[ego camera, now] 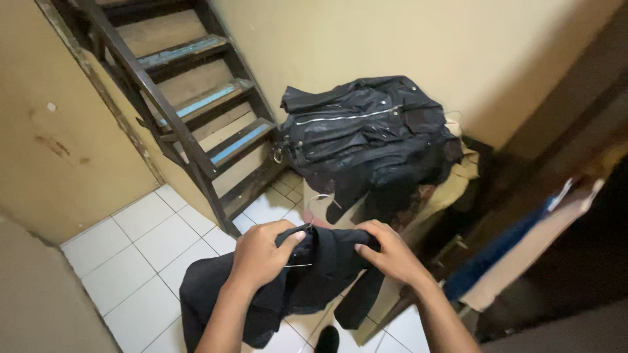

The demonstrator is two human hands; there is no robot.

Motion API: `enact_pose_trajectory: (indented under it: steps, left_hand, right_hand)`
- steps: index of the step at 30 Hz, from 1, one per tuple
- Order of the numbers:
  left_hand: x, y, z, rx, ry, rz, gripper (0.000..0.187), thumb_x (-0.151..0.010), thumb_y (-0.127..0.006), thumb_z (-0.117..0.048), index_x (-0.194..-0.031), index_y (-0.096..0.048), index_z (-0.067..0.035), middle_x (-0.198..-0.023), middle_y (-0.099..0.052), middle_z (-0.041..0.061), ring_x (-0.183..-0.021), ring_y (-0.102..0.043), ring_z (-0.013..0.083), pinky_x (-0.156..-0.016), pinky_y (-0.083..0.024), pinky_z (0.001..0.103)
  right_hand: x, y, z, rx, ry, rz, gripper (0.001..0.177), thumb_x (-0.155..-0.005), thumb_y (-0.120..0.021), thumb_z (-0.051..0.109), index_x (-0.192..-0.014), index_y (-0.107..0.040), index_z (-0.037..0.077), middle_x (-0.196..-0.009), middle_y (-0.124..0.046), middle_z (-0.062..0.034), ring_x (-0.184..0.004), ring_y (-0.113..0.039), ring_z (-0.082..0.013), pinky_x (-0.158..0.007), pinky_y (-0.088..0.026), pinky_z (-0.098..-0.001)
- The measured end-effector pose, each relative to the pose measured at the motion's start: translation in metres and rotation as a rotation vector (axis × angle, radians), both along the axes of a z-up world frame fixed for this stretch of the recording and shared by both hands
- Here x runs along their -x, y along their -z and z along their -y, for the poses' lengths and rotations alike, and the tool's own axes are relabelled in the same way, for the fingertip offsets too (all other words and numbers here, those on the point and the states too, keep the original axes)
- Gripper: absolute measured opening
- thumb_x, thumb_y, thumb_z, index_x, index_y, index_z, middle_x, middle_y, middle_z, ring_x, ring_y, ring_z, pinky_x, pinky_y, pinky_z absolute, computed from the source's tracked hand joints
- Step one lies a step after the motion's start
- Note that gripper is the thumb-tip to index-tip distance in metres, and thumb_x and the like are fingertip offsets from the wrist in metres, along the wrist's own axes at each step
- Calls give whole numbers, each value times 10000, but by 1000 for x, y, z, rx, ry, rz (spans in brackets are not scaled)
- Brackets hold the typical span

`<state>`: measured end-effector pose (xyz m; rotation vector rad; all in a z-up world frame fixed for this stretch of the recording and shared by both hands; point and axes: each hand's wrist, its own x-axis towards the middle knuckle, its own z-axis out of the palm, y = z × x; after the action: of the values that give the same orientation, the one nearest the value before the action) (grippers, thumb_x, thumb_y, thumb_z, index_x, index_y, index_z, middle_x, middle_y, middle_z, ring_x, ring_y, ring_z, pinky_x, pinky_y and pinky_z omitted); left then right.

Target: The person takes a black jacket, a peach turtleneck, a white button-down shirt, a black short-sleeved shirt, and a blue jacket on hangers out of a closet and places them on a pile.

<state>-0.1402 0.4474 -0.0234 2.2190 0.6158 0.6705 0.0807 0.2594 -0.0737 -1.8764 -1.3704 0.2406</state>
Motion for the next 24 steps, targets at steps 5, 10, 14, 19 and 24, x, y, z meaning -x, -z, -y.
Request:
enact_pose_trajectory:
  steps: [5,10,14,19,24]
  left_hand:
    - [-52,7,-46,-23,-13,-5,247,-843,-710,-396,-915,-800,-178,-796,-765,90,-736,-711,313,-680,-533,410]
    - [-104,-2,-99,-28,27,-8,289,-860,-703,-402,-949,-789,-141,-799,-759,115,-738,-715,311,-679,-537,404]
    - [-137,-8,-128,39,43,5,285,-853,-703,-374,-998,-786,-143,-824,-768,116,-736,-736,289,-690,-551,387]
    - [-176,-11,-154,54,85,-18,275,-854,-711,-356,-992,-794,-133,-833,-777,127,-765,-751,290,-716,-556,379]
    - [-211,-17,-173,-21,158,-6,256,-849,-733,-341,-965,-793,-121,-851,-785,118,-812,-746,296,-752,-539,374]
  right_hand:
    - [-36,-22,-55,119,56,-20,277,-874,-728,271,-1014,-708,33,-934,-712,-110,-888,-694,-255,-784,-532,-367]
    - [-86,-39,-105,195,106,-38,302,-919,-691,340,-915,-705,38,-716,-658,-146,-667,-633,-280,-650,-499,-386]
    - [-115,-40,-130,136,201,-34,305,-884,-682,397,-893,-732,97,-700,-685,-104,-643,-666,-232,-638,-499,-357]
    - [-141,-28,-145,127,352,-9,315,-852,-703,426,-879,-752,116,-657,-661,-98,-596,-651,-240,-603,-487,-358]
    - [-158,-21,-152,89,429,-138,301,-850,-704,420,-848,-766,126,-643,-714,-51,-587,-674,-180,-622,-505,-316]
